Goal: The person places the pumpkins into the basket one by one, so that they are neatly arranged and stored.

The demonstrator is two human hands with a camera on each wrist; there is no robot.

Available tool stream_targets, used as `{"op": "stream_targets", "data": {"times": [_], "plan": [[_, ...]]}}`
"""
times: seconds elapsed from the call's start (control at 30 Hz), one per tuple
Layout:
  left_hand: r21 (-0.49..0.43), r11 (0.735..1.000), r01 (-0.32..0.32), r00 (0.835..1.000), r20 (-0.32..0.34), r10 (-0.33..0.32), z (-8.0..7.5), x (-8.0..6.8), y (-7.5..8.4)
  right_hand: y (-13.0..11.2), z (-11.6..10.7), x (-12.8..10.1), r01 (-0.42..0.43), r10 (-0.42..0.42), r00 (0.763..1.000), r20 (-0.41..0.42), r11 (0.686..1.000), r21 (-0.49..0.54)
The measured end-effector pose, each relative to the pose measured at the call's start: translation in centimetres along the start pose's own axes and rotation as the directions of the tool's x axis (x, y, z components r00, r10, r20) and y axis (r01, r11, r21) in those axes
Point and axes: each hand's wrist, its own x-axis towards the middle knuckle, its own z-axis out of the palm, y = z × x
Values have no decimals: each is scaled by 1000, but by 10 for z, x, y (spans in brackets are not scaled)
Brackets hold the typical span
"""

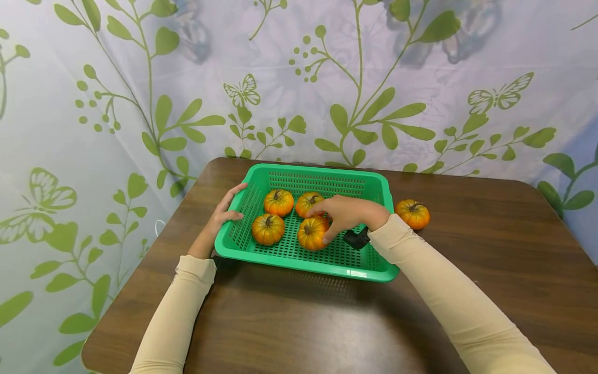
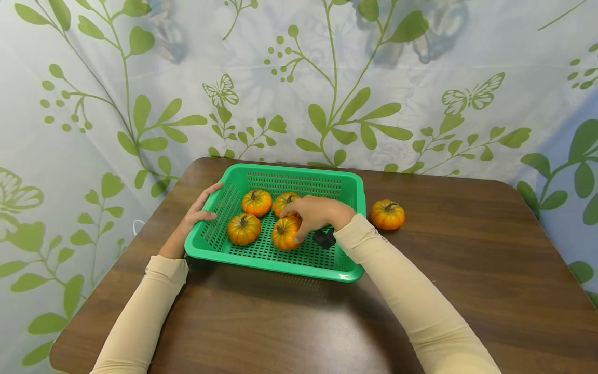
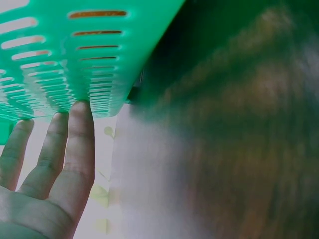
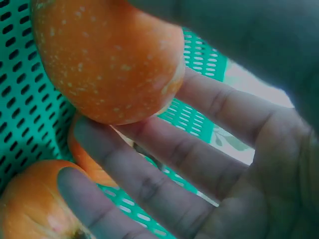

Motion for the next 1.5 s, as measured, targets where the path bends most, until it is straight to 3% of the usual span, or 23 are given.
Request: {"op": "stream_targets", "data": {"times": [0.37, 0.63, 1.2, 1.37, 1.5], "plan": [[-28, 999, 17, 1000, 0, -17, -1, 0, -2, 3, 9, 12, -16, 16, 1000, 14, 1000, 5], [-7, 999, -39, 999, 7, 39, -2, 3, -4, 7, 16, 18, -20, 20, 1000, -21, 1000, 1], [-16, 1000, -3, 1000, -4, 2, -1, 0, 0, 7, 20, 23, -68, 67, 997, -25, 997, -49], [-6, 999, -35, 999, 1, 35, -3, 1, -4, 7, 17, 21, -89, 89, 996, -8, 996, -28], [-35, 999, -12, 1000, 4, 12, -2, 0, -3, 5, 8, 11, -110, 110, 994, 4, 994, 25]]}}
